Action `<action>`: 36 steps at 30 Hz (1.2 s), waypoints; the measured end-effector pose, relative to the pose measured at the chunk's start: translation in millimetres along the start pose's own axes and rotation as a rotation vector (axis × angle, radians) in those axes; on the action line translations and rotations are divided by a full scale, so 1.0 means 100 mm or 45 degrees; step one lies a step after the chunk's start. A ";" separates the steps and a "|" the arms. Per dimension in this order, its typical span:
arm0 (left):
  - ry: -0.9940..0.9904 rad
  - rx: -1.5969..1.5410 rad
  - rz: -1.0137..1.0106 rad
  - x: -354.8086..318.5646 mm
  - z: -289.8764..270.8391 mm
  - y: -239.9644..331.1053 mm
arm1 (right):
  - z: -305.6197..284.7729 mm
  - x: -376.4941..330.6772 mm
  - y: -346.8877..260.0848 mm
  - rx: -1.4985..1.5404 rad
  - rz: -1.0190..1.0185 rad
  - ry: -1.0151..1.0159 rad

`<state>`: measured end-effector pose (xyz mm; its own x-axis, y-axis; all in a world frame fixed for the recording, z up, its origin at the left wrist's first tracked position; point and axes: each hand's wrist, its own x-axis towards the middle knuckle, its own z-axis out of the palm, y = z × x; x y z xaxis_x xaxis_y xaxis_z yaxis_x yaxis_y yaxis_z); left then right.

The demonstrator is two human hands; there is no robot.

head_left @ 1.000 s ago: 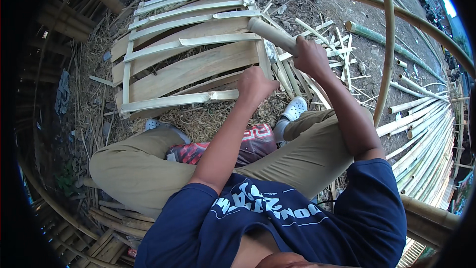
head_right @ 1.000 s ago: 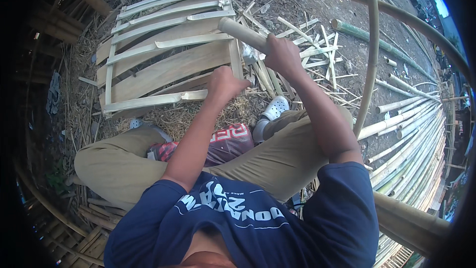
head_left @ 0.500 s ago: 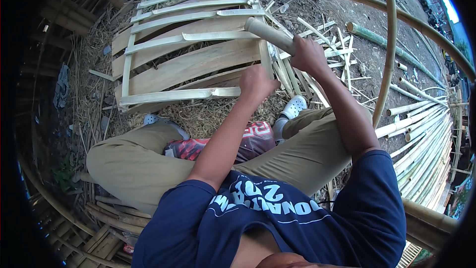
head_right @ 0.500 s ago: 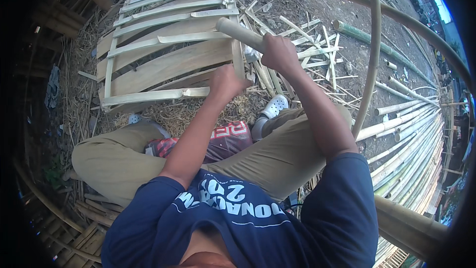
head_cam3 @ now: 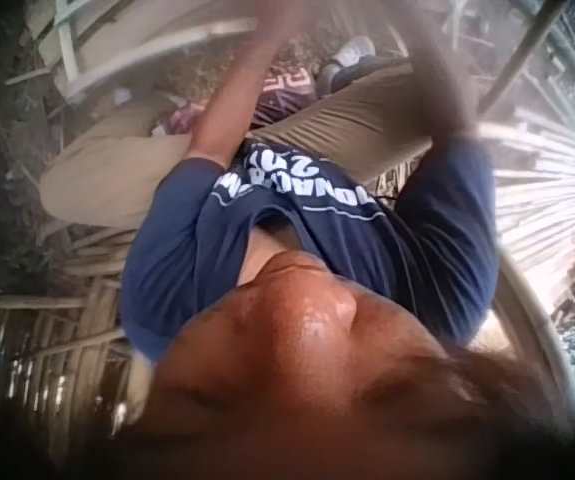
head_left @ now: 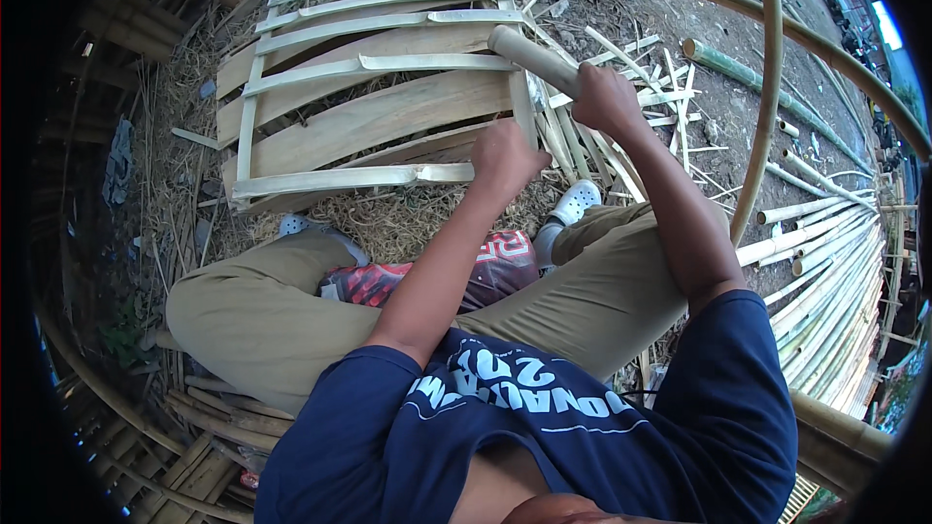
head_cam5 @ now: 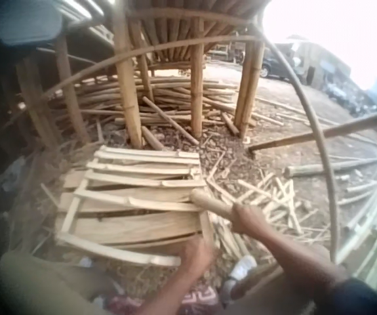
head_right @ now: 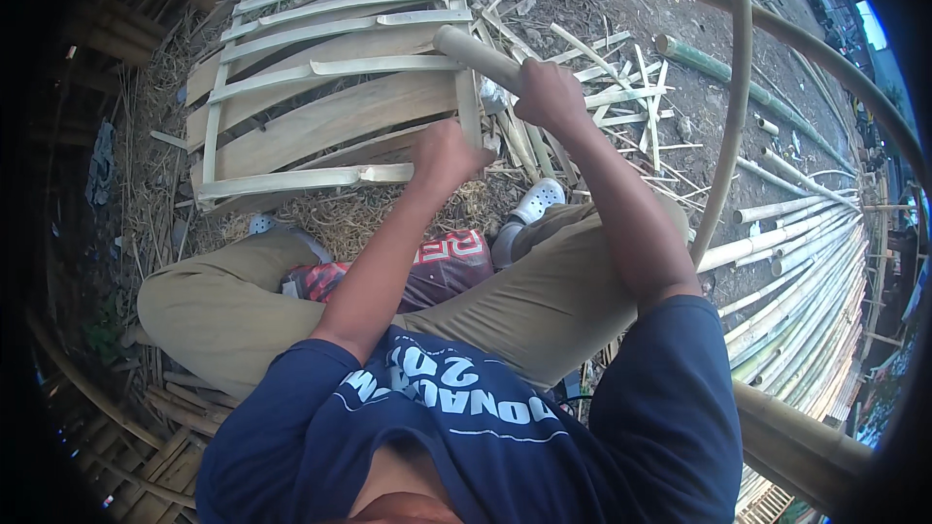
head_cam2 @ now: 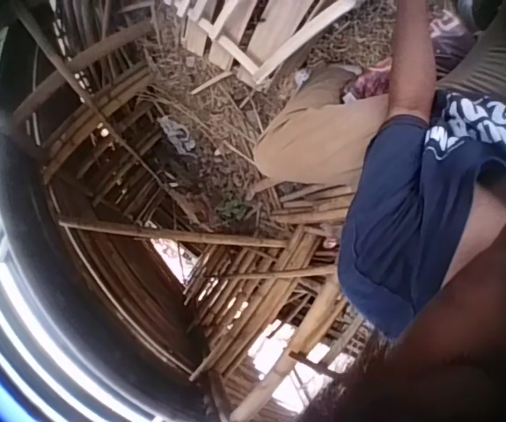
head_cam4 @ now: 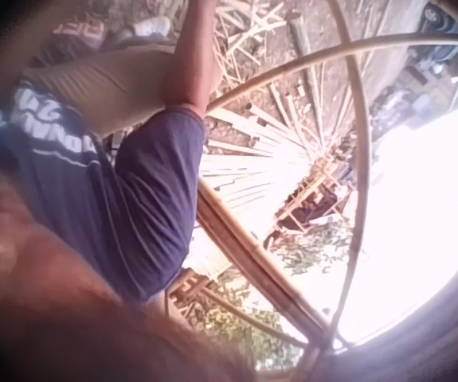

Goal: The person assembles a bamboo structure by hand, fitting thin bamboo strips into the slots of a larger bamboo frame.

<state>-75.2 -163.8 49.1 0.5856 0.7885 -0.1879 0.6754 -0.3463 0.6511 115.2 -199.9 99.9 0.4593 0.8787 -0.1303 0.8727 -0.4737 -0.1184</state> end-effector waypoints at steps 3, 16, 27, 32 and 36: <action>-0.019 0.009 -0.038 0.02 -0.03 -0.02 | -0.10 0.00 0.01 0.169 0.035 0.156; -0.099 0.036 -0.083 0.05 -0.06 0.01 | 0.05 -0.04 0.01 0.106 0.005 0.020; -0.092 0.030 -0.054 0.06 -0.06 0.05 | -0.25 -0.17 0.05 0.291 0.012 0.349; -0.152 0.013 -0.107 0.09 -0.09 0.01 | -0.02 -0.07 0.11 0.116 0.008 0.117; -0.117 0.100 -0.103 0.09 -0.15 0.08 | 0.00 -0.07 0.14 0.031 -0.075 0.000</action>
<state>-70.9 -151.8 63.4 0.5641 0.7669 -0.3060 0.7527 -0.3253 0.5723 124.1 -213.2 99.0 0.4071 0.9052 -0.1225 0.8941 -0.4223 -0.1495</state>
